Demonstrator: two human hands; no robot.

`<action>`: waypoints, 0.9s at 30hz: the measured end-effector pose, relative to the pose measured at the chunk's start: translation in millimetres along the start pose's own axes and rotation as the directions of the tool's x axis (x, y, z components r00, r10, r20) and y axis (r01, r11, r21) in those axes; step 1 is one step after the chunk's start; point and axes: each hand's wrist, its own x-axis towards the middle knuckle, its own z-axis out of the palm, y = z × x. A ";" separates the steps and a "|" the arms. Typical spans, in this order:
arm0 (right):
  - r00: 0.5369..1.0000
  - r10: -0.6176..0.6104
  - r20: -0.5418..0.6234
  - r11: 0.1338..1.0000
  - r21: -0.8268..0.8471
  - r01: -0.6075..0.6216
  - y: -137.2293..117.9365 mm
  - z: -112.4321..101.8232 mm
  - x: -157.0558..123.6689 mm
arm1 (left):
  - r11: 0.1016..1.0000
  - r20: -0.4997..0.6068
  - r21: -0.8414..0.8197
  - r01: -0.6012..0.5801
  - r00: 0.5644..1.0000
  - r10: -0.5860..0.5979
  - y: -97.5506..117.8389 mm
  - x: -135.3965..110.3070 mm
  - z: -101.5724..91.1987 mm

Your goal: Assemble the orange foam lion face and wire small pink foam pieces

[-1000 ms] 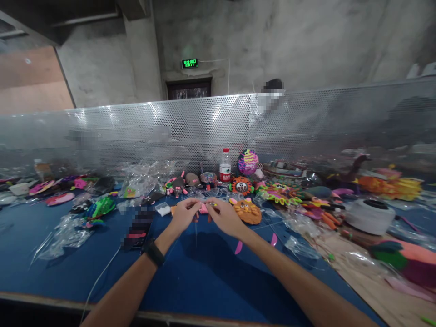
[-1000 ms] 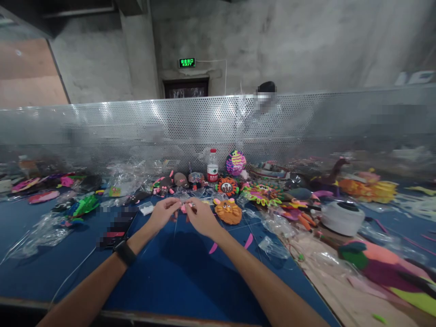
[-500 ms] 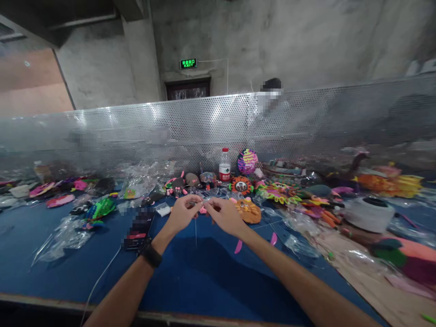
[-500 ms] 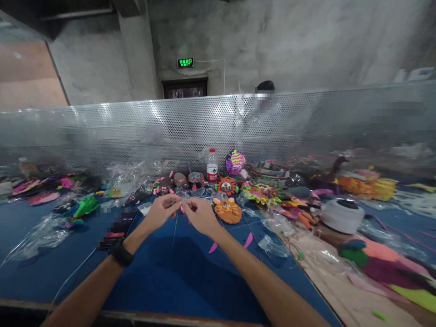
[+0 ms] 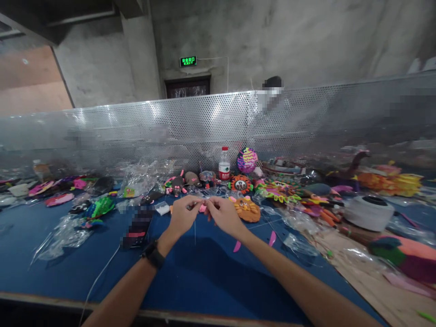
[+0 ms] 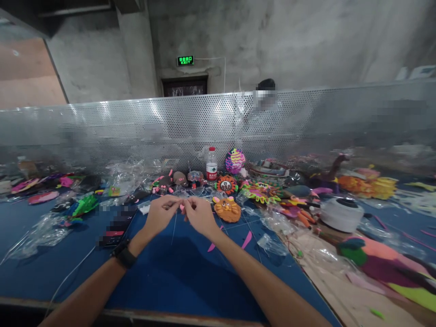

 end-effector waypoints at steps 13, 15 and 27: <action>0.958 -0.277 -0.069 0.960 -0.049 0.275 -11.3 -3.2 -6.6 | 0.807 0.268 -0.416 0.420 0.904 -0.332 10.5 9.9 -15.2; 0.950 -0.304 -0.070 0.951 -0.074 0.299 -13.6 -3.9 -7.8 | 0.802 0.275 -0.431 0.413 0.907 -0.319 12.0 10.4 -16.9; 0.930 -0.361 -0.065 0.929 -0.110 0.352 -17.1 -4.3 -10.7 | 0.928 0.154 -0.310 0.206 0.974 -0.165 21.2 8.7 -20.7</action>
